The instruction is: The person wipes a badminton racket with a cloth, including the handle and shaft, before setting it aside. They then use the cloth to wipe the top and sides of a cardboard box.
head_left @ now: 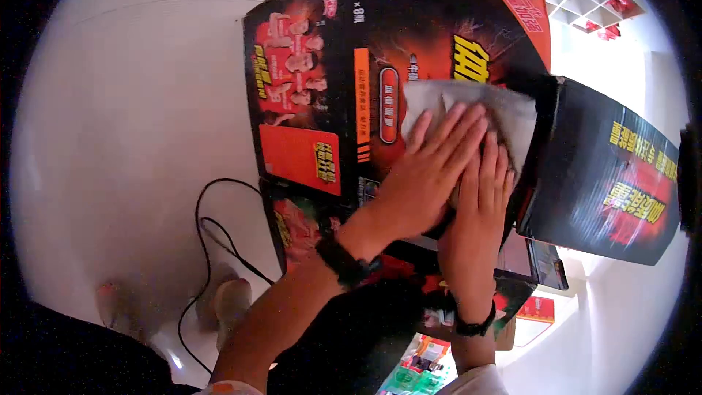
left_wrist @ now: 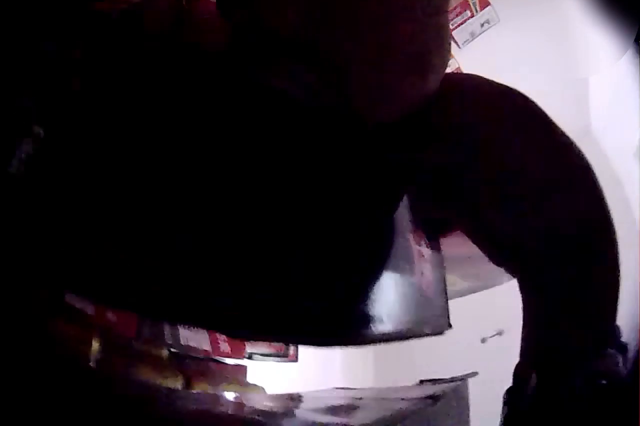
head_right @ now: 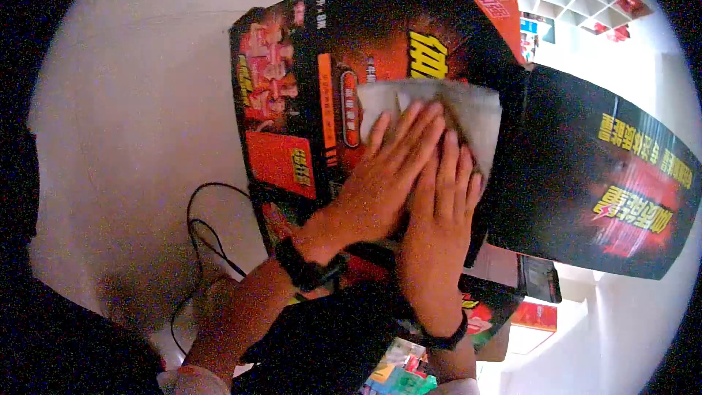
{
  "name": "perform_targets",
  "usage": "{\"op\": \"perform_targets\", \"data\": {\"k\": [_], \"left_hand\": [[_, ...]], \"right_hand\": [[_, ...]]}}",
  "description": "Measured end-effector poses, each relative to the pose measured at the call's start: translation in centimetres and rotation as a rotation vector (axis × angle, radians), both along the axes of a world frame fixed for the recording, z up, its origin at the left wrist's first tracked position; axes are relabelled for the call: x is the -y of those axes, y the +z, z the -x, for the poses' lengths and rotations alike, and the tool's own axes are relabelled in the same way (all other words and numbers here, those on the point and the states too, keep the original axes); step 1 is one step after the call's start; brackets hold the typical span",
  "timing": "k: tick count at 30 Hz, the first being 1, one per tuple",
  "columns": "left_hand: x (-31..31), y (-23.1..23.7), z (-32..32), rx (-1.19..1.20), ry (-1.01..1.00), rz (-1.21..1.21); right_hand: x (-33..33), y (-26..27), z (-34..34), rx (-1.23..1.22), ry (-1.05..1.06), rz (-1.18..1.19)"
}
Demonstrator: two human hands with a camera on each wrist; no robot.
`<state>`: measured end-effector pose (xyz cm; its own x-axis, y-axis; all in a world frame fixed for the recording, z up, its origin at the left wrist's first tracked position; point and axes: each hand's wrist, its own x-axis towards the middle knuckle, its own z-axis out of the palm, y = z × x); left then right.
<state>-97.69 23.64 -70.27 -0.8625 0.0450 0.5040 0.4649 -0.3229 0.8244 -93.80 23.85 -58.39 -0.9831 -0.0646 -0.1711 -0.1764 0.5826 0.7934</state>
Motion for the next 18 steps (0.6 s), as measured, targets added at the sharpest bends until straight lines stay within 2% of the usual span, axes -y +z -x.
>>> {"op": "perform_targets", "data": {"k": [2,5,7,10,12,13,15,18], "left_hand": [[-0.3,-1.8,1.4,0.014,0.045,0.014],[-0.8,-5.1,0.2,0.226,0.071,0.039],[-1.6,-5.5,-1.6,0.354,0.089,0.076],[-2.1,-2.0,-5.7,0.492,0.023,0.158],[-2.5,1.3,-7.5,0.460,-0.078,0.195],[-2.5,2.6,-7.6,0.442,-0.129,0.214],[-1.3,4.2,-6.0,0.283,-0.105,0.090],[-0.1,4.5,-1.8,0.086,-0.035,-0.039]], "right_hand": [[0.0,-2.1,2.1,0.020,0.072,0.045],[-0.5,-5.3,3.8,0.146,0.114,0.145],[-1.0,-5.5,2.7,0.232,0.082,0.167],[-0.4,-3.2,0.5,0.324,-0.005,0.156],[1.2,0.2,-0.7,0.376,-0.136,0.101],[1.9,1.8,-0.9,0.337,-0.171,0.085],[2.1,4.0,-1.6,0.220,-0.230,0.019],[2.3,2.5,-1.0,-0.160,-0.256,0.397]]}}
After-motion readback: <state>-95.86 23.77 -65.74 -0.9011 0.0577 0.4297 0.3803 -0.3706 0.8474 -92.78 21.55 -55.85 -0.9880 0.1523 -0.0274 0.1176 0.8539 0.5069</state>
